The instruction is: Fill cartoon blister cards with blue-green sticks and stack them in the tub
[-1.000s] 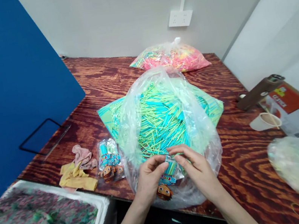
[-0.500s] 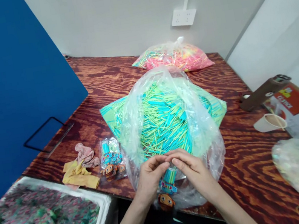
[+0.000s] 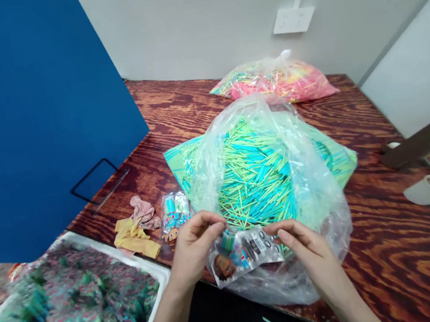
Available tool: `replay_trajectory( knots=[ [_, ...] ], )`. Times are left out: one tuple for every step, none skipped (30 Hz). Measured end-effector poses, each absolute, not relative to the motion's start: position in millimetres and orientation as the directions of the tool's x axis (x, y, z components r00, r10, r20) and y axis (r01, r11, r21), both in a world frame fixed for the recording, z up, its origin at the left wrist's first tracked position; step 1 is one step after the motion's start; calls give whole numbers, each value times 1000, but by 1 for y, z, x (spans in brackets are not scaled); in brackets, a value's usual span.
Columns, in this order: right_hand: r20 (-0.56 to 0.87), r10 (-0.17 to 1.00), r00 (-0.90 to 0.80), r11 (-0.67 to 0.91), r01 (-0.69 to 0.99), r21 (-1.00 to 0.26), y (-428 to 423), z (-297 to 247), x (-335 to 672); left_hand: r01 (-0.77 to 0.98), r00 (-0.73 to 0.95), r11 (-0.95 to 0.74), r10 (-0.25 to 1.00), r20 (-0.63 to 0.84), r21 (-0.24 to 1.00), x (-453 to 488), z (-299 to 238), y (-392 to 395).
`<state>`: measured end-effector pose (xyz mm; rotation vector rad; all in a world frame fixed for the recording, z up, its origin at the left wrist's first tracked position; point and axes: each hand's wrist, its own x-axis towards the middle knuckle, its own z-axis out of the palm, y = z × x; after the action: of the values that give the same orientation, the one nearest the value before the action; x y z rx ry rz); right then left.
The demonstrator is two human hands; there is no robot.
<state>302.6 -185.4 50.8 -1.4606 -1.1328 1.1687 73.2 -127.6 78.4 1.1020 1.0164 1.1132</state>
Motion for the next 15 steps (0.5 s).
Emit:
replay_trajectory(
  knots=[
    [-142, 982, 123, -156, 112, -981, -185, 49, 303, -146, 95, 49, 995, -35, 988, 68, 81, -125],
    [-141, 982, 122, -155, 111, -982, -185, 47, 303, -152, 30, 10, 1000, -5, 988, 62, 83, -122],
    [-140, 983, 119, -154, 109, -982, -185, 45, 303, -158, -44, -32, 999, 25, 987, 57, 84, -117],
    [-140, 983, 116, -153, 108, -982, -185, 44, 302, -151, -127, -74, 990, 54, 986, 52, 82, -110],
    [-142, 984, 111, -153, 107, -982, -185, 43, 302, -129, -208, -112, 975, 84, 985, 47, 79, -102],
    [-146, 984, 102, -157, 107, -982, -185, 42, 301, -86, -284, -151, 951, 121, 985, 42, 73, -91],
    [-151, 984, 92, -161, 108, -981, -185, 41, 300, -29, -348, -176, 925, 155, 984, 37, 66, -79],
    [-155, 984, 82, -164, 110, -980, -185, 40, 299, 26, -394, -184, 902, 179, 983, 33, 58, -68],
    [-159, 985, 73, -166, 110, -980, -185, 39, 298, 98, -425, -171, 884, 196, 980, 29, 49, -57],
    [-162, 985, 67, -168, 108, -980, -185, 38, 297, 192, -430, -145, 876, 216, 971, 26, 42, -48],
    [-167, 984, 62, -173, 105, -979, -186, 37, 297, 308, -408, -117, 880, 242, 944, 22, 37, -42],
    [-173, 983, 59, -179, 101, -979, -186, 36, 297, 437, -370, -99, 886, 279, 894, 19, 33, -40],
    [-177, 982, 60, -182, 98, -978, -187, 35, 298, 565, -310, -99, 894, 322, 819, 16, 33, -41],
    [-179, 982, 65, -185, 97, -978, -188, 34, 301, 678, -224, -124, 904, 364, 725, 12, 35, -46],
    [-180, 981, 74, -187, 99, -977, -189, 33, 304, 760, -118, -170, 913, 391, 628, 8, 38, -52]
  ],
)
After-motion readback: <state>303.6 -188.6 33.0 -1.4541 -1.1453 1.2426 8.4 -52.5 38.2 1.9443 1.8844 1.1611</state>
